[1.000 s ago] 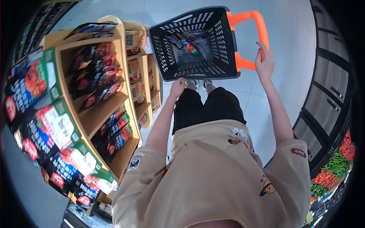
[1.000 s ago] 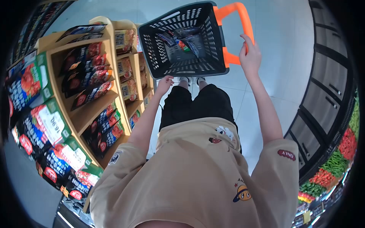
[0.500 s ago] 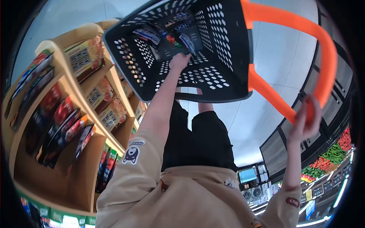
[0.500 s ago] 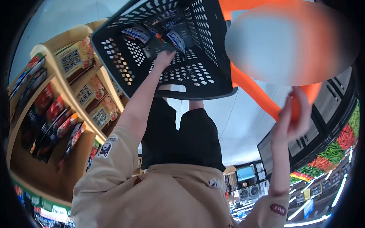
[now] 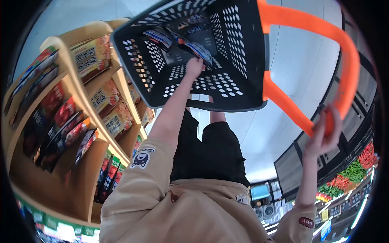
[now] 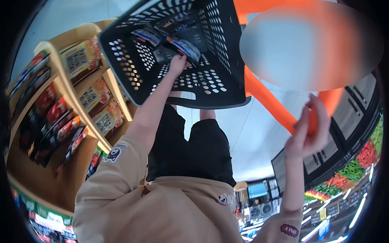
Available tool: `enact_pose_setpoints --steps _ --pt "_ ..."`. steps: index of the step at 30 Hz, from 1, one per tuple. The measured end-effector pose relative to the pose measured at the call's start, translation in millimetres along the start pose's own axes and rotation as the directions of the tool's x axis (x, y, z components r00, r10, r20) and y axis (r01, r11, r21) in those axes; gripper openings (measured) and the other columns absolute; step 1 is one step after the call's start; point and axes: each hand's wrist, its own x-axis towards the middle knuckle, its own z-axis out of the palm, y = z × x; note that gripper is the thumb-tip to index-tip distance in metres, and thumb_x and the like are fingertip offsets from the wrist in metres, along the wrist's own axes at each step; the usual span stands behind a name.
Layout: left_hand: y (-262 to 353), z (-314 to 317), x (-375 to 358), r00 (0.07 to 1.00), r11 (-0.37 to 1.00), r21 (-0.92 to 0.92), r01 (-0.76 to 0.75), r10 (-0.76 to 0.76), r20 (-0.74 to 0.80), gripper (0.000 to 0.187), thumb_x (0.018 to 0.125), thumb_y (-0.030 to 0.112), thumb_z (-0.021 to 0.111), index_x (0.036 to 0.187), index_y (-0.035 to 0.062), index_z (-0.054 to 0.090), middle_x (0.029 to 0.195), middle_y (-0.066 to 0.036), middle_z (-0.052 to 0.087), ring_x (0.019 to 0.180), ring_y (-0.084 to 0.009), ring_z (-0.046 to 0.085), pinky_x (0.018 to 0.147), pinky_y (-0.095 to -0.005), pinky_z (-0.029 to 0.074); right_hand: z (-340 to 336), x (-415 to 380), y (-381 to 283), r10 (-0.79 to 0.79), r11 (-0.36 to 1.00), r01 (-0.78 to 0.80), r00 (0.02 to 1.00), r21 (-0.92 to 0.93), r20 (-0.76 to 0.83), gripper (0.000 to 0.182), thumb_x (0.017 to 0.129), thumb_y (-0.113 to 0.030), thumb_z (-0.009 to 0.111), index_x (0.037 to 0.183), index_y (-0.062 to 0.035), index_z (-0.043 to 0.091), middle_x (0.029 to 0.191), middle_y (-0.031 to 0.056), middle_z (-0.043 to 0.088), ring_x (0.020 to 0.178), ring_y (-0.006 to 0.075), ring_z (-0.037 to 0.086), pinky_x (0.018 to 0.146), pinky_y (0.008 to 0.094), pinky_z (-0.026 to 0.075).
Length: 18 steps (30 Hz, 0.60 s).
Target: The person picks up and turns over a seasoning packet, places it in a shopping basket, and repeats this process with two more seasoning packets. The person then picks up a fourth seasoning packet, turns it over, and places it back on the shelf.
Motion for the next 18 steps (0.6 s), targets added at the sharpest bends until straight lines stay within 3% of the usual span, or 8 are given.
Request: enact_pose_setpoints --steps 1,3,5,6,11,13,16,18 --pt "17.0 -5.2 -20.5 1.000 0.999 -0.050 -0.015 0.014 -0.022 0.034 0.082 0.023 0.045 0.065 -0.0040 0.058 0.059 -0.013 0.060 0.057 -0.0230 0.061 0.059 -0.0329 0.047 -2.2 1.1 0.4 0.014 1.000 -0.014 0.999 -0.007 0.032 0.022 0.077 0.007 0.048 0.097 0.0024 0.057 0.082 0.0096 0.058 0.052 0.0074 0.044 0.048 0.0190 0.036" --pt "34.1 -13.2 -57.9 0.986 0.987 0.050 -0.153 0.156 -0.063 0.036 0.083 0.023 0.045 0.063 -0.0039 0.057 0.058 -0.014 0.059 0.054 -0.0212 0.060 0.055 -0.0326 0.046 -2.3 7.8 -4.5 -0.154 0.984 0.158 0.987 -0.085 0.051 0.022 0.077 0.006 0.047 0.096 0.0005 0.058 0.080 0.0095 0.058 0.061 0.0139 0.051 0.057 0.0241 0.041" --pt "68.1 -19.5 -111.0 0.980 0.988 -0.044 -0.151 0.143 -0.137 0.038 0.084 0.024 0.045 0.061 -0.0036 0.056 0.056 -0.013 0.058 0.051 -0.0202 0.059 0.052 -0.0316 0.045 -2.6 7.7 -6.6 -0.171 0.983 0.173 0.984 -0.054 0.045 0.022 0.077 0.004 0.048 0.096 -0.0029 0.058 0.080 0.0094 0.056 0.069 0.0199 0.053 0.065 0.0274 0.042" --pt "81.4 -21.9 -136.1 0.976 0.980 -0.110 -0.166 0.147 -0.162 0.039 0.084 0.025 0.045 0.059 -0.0036 0.055 0.055 -0.012 0.058 0.050 -0.0190 0.058 0.050 -0.0306 0.044 -3.6 7.7 -8.4 -0.156 0.985 0.159 0.987 -0.064 0.044 0.024 0.077 0.002 0.049 0.097 -0.0082 0.058 0.081 0.0091 0.056 0.068 0.0202 0.054 0.062 0.0280 0.043" --pt "125.4 -33.1 -238.7 0.947 0.900 -0.370 -0.232 0.122 -0.296 0.038 0.085 0.024 0.048 0.058 -0.0015 0.052 0.051 -0.007 0.054 0.047 -0.0113 0.053 0.045 -0.0251 0.040 -7.1 5.4 -12.9 -0.201 0.976 0.199 0.980 -0.084 -0.009 0.026 0.077 -0.001 0.050 0.098 -0.0131 0.057 0.082 0.0087 0.057 0.069 0.0197 0.056 0.058 0.0297 0.045" --pt "146.5 -46.6 -278.8 0.928 0.871 -0.390 -0.300 0.171 -0.332 0.038 0.085 0.024 0.047 0.058 -0.0011 0.052 0.052 -0.006 0.054 0.046 -0.0106 0.052 0.045 -0.0243 0.040 -9.1 3.3 -11.5 -0.227 0.969 0.225 0.974 -0.103 -0.007 0.026 0.076 -0.002 0.050 0.098 -0.0141 0.056 0.082 0.0084 0.056 0.069 0.0192 0.056 0.057 0.0298 0.045" --pt "166.9 -64.8 -331.0 0.881 0.794 -0.439 -0.421 0.244 -0.405 0.035 0.085 0.023 0.047 0.057 0.0025 0.050 0.051 -0.005 0.053 0.045 -0.0085 0.049 0.044 -0.0214 0.037 -9.9 2.7 -9.2 -0.247 0.956 0.247 0.969 -0.161 0.019 0.025 0.075 -0.006 0.052 0.098 -0.0159 0.056 0.089 0.0092 0.055 0.078 0.0230 0.055 0.060 0.0306 0.045" --pt "176.2 -74.8 -363.6 0.863 0.759 -0.468 -0.452 0.240 -0.444 0.034 0.086 0.023 0.045 0.060 0.0023 0.051 0.054 -0.006 0.056 0.047 -0.0098 0.051 0.047 -0.0211 0.038 -11.9 2.5 -10.4 -0.351 0.901 0.329 0.936 -0.284 -0.032 0.031 0.073 -0.011 0.054 0.103 -0.0182 0.055 0.108 0.0117 0.048 0.099 0.0287 0.047 0.077 0.0364 0.041"
